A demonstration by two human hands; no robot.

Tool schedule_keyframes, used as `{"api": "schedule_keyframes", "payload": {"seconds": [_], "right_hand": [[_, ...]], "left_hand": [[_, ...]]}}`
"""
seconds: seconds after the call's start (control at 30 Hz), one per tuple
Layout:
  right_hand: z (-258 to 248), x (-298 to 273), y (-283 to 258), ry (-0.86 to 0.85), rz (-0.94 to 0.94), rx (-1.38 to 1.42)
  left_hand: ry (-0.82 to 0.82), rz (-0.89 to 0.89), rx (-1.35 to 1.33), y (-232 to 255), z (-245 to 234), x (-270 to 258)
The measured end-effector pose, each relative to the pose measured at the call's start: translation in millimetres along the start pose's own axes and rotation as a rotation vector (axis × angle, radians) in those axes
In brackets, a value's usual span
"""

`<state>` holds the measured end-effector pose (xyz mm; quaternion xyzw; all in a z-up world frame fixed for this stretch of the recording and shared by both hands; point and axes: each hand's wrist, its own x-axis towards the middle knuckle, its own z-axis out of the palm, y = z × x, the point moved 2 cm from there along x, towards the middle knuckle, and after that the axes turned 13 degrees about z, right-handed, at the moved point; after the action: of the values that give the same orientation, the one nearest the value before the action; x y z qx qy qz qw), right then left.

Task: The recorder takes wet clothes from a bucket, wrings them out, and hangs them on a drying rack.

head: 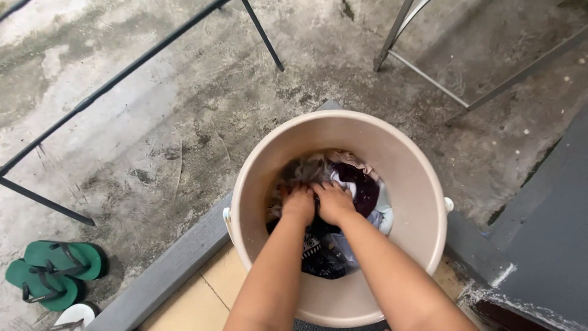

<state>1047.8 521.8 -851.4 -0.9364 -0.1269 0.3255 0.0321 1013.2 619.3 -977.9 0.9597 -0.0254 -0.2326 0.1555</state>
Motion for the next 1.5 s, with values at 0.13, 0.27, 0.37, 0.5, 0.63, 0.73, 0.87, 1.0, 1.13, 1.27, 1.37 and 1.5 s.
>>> {"api": "schedule_keyframes", "payload": {"seconds": [0.13,0.27,0.37,0.5,0.63,0.73,0.87,1.0,1.13,1.27,1.37,1.5], "right_hand": [[33,17,12,-0.067,0.028,-0.109],[31,27,34,-0.134,-0.205,-0.021],[-57,-16,17,-0.083,-0.271,0.241],[-133,-53,-4,0.392,-0.713,0.391],[-102,-37,-13,0.252,-0.348,0.230],[-34,-5,1,0.122,-0.177,0.038],[63,35,36,0.136,-0.217,-0.007],[128,75,86,0.020,-0.289,0.104],[36,7,64,-0.240,0.180,1.373],[-36,-72,28,-0.490,0.653,1.733],[3,-45,44,-0.619,0.458,2.124],[-5,-52,53,-0.453,0.611,2.141]], "left_hand": [[-0.163,-0.046,0.086,7,10,-6],[0.055,0.156,-0.247,7,-79,-59],[0.350,0.282,-0.576,30,-207,-120],[0.328,0.090,-0.472,39,-269,-143],[0.174,0.023,-0.294,26,-191,-96],[0.034,-0.017,-0.164,19,-91,-56],[-0.148,-0.077,-0.141,16,7,-36],[-0.129,-0.183,-0.428,39,-87,-81],[0.126,-0.150,-1.019,42,-119,-102],[0.270,0.201,-2.029,79,-192,-140],[0.371,0.054,-2.092,100,-220,-149],[0.815,-0.417,-1.840,102,-223,-154]]}}
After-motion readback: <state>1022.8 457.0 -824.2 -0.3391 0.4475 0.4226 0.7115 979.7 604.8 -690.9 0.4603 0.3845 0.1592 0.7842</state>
